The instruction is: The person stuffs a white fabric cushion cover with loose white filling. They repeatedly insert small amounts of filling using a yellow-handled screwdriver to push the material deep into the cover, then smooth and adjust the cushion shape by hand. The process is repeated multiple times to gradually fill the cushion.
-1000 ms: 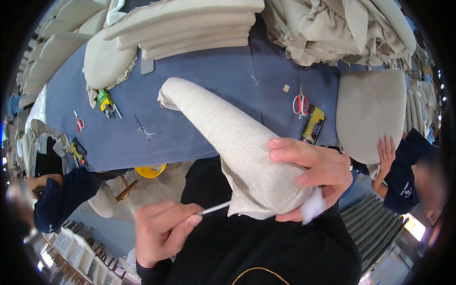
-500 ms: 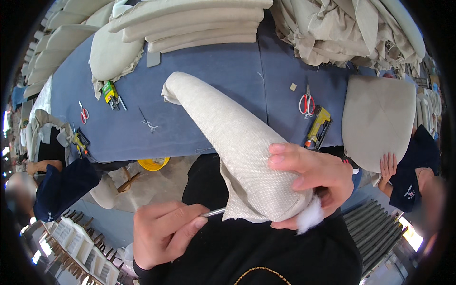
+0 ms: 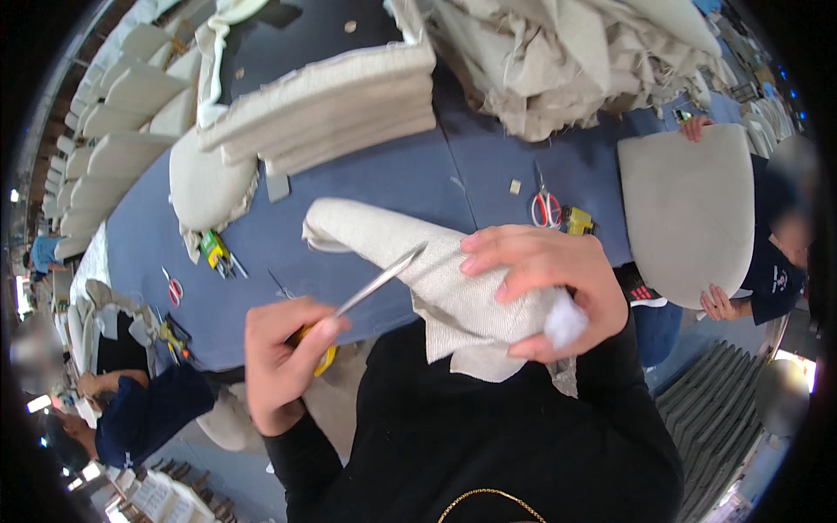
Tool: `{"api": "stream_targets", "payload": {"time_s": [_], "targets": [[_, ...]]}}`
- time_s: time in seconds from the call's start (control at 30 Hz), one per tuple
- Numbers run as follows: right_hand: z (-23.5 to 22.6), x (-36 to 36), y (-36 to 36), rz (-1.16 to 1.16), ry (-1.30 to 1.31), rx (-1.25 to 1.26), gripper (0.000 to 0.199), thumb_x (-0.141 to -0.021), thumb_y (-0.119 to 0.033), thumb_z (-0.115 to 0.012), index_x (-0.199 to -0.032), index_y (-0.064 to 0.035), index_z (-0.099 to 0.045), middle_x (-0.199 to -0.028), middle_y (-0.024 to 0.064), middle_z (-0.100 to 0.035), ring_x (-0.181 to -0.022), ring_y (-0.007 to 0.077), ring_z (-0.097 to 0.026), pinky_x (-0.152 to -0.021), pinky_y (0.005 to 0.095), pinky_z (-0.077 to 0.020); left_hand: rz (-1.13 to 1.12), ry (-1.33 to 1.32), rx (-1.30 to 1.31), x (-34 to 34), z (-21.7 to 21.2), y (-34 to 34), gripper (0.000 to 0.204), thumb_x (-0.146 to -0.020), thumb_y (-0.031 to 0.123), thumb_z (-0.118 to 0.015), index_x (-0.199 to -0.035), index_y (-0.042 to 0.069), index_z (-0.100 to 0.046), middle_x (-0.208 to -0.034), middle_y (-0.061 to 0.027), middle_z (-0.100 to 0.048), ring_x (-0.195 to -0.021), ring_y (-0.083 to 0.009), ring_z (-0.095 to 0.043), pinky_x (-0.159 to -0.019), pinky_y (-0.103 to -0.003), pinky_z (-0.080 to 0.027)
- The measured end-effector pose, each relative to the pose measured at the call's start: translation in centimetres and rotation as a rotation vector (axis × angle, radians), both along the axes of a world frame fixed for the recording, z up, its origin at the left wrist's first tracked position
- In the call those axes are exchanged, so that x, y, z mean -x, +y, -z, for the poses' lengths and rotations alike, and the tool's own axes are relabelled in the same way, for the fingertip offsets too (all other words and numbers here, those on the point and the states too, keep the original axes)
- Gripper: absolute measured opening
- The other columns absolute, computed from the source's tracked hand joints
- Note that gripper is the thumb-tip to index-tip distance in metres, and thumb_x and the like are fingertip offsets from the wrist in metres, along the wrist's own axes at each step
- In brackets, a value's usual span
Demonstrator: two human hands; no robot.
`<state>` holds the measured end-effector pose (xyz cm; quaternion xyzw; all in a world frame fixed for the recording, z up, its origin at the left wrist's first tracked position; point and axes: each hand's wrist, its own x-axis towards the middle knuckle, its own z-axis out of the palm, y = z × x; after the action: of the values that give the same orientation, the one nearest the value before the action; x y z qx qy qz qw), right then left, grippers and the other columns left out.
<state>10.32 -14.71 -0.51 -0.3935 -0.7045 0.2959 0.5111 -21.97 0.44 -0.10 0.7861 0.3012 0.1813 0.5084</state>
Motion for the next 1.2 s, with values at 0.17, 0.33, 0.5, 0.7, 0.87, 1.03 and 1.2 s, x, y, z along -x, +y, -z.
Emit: {"api": "stream_targets", "payload": {"time_s": [0.17,0.33,0.5,0.7,0.87,1.03,1.2], "targets": [[-1.4,0.0,0.2,0.239,0.343,0.277,0.043,-0.112,-0.037,-0.060,-0.108,0.0039,-0.072,-0.110,0.0174,-0.079,-0.112,0.0233,-0.073,-0.101,0.0365,-0.0537,-0.018,-0.183,-0.164,-9.8,-0.4,0.7,0.017,-0.089,0.012,-0.086,-0.094,0.001,-0.075,-0.074,-0.0026,-0.066,-0.066,-0.0082,-0.056,-0.061,-0.028,-0.043],[-1.8,-0.4,1.2,0.324,0.346,0.293,0.056,-0.113,-0.050,-0.058,-0.114,0.0049,-0.070,-0.108,0.0105,-0.075,-0.102,0.0134,-0.066,-0.093,0.0308,-0.0515,0.161,-0.300,-0.242,-15.7,-4.9,0.7,0.021,-0.088,0.015,-0.087,-0.101,0.002,-0.077,-0.075,-0.0056,-0.065,-0.067,-0.0139,-0.058,-0.063,-0.030,-0.046],[0.2,-0.4,1.3,0.375,0.273,0.256,0.076,-0.107,-0.065,-0.060,-0.140,0.0039,-0.056,-0.115,0.0104,-0.072,-0.109,0.0135,-0.065,-0.099,0.0318,-0.0515,0.338,-0.360,-0.380,-19.7,-4.7,1.7,0.023,-0.086,0.014,-0.086,-0.104,0.002,-0.078,-0.078,-0.0114,-0.066,-0.070,-0.0206,-0.062,-0.067,-0.033,-0.050],[-0.2,0.1,0.3,0.327,0.103,0.228,0.078,-0.087,-0.028,-0.090,-0.149,-0.0012,-0.051,-0.132,0.0162,-0.071,-0.123,0.0280,-0.071,-0.110,0.0398,-0.0514,0.106,-0.372,-0.304,-17.4,-4.0,2.2,0.017,-0.090,0.011,-0.082,-0.095,-0.003,-0.074,-0.076,-0.0118,-0.066,-0.066,-0.0191,-0.060,-0.062,-0.032,-0.045],[-0.8,-0.2,-0.2,0.272,-0.016,0.206,0.067,-0.083,-0.030,-0.091,-0.137,-0.0025,-0.063,-0.132,0.0158,-0.073,-0.124,0.0305,-0.071,-0.108,0.0399,-0.0522,-0.050,-0.381,0.101,-12.9,-2.3,0.8,0.017,-0.098,0.012,-0.081,-0.097,-0.005,-0.075,-0.073,0.0017,-0.066,-0.067,-0.0020,-0.053,-0.059,-0.024,-0.043],[0.2,-0.8,0.7,0.246,0.122,0.158,0.049,-0.092,-0.032,-0.085,-0.128,-0.0026,-0.069,-0.123,0.0137,-0.074,-0.114,0.0240,-0.072,-0.100,0.0374,-0.0546,0.044,-0.438,0.373,-12.5,-1.3,-0.1,0.017,-0.101,0.012,-0.080,-0.097,-0.003,-0.074,-0.075,0.0021,-0.069,-0.069,-0.0030,-0.059,-0.061,-0.021,-0.046],[-2.2,-0.9,1.3,0.254,0.068,0.233,0.053,-0.098,-0.044,-0.079,-0.128,-0.0006,-0.071,-0.116,0.0080,-0.074,-0.100,0.0177,-0.071,-0.085,0.0324,-0.0557,0.136,-0.268,0.172,-12.4,-1.8,-0.7,0.018,-0.100,0.010,-0.079,-0.088,0.001,-0.069,-0.073,0.0011,-0.068,-0.065,-0.0045,-0.060,-0.059,-0.022,-0.046]]}}
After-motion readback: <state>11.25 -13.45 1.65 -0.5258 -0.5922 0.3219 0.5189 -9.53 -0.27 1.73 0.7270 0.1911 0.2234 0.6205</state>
